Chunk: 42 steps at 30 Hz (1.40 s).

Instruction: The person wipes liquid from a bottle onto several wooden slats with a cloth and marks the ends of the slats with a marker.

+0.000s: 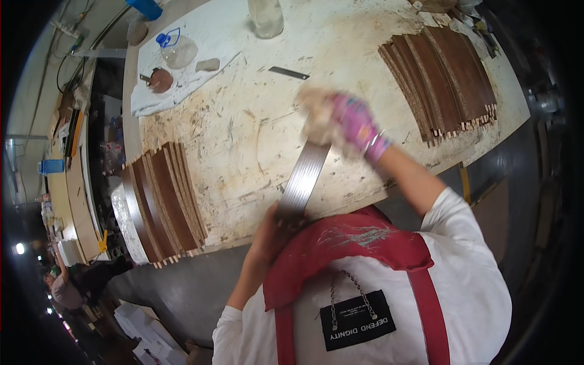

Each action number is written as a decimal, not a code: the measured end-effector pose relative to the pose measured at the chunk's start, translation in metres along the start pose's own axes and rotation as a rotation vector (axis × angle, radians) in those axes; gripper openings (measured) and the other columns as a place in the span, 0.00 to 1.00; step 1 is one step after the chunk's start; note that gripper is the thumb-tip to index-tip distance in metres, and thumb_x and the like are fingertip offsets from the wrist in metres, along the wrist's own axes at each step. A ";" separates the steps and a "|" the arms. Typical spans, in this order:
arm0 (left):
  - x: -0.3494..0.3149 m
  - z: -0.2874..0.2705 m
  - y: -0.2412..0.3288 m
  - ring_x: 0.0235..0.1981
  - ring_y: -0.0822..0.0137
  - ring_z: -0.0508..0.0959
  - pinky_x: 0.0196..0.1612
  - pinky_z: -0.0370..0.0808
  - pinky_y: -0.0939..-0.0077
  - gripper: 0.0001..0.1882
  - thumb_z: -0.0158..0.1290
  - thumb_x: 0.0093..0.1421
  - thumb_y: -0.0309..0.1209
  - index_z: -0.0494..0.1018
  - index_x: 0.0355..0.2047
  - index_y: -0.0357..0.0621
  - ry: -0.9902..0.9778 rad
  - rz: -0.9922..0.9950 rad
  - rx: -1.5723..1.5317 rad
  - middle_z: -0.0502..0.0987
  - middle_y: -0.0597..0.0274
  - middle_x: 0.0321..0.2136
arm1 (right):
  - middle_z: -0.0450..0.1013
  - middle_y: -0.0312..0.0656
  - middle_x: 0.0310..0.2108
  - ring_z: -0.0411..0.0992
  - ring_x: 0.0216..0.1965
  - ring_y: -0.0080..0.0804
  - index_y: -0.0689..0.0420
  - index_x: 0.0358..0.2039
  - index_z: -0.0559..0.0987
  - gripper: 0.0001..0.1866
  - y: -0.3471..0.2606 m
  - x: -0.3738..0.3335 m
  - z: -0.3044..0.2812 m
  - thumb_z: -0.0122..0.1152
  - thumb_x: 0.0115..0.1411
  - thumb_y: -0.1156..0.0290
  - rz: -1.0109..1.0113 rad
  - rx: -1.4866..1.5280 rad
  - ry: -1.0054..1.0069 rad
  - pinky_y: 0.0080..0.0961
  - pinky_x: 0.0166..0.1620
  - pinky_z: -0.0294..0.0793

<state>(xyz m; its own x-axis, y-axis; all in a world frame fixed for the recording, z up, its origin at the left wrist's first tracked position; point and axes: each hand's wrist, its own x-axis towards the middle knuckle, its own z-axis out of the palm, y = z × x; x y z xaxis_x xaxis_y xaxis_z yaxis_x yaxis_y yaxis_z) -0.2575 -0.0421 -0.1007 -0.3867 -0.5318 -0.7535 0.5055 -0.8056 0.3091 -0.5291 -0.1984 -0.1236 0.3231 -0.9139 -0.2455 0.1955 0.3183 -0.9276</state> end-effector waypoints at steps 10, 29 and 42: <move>0.020 -0.004 0.009 0.31 0.67 0.72 0.34 0.71 0.79 0.34 0.26 0.69 0.57 0.65 0.54 0.40 -0.094 0.008 -0.266 0.74 0.55 0.37 | 0.74 0.46 0.37 0.73 0.38 0.43 0.60 0.44 0.76 0.22 -0.018 -0.036 0.107 0.59 0.47 0.66 -1.020 -1.326 -0.434 0.38 0.39 0.74; -0.111 -0.090 0.054 0.42 0.54 0.71 0.42 0.67 0.58 0.21 0.52 0.59 0.38 0.71 0.53 0.47 1.517 0.946 1.605 0.71 0.57 0.39 | 0.68 0.56 0.53 0.66 0.55 0.54 0.62 0.53 0.73 0.25 0.031 -0.024 -0.041 0.53 0.62 0.56 -0.609 -1.349 0.334 0.40 0.58 0.63; -0.076 -0.094 0.077 0.61 0.53 0.61 0.58 0.58 0.49 0.24 0.54 0.58 0.43 0.70 0.55 0.57 1.577 1.017 2.101 0.66 0.65 0.58 | 0.70 0.54 0.51 0.68 0.53 0.52 0.62 0.49 0.75 0.24 0.024 -0.027 -0.032 0.53 0.60 0.56 -0.565 -1.323 0.289 0.40 0.56 0.65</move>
<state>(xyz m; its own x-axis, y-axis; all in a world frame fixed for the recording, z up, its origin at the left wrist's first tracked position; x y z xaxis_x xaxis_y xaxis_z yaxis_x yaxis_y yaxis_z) -0.1172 -0.0393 -0.0744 0.1496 -0.9104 0.3858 -0.9275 -0.2644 -0.2642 -0.5627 -0.1745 -0.1483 0.2697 -0.9043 0.3309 -0.7940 -0.4032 -0.4549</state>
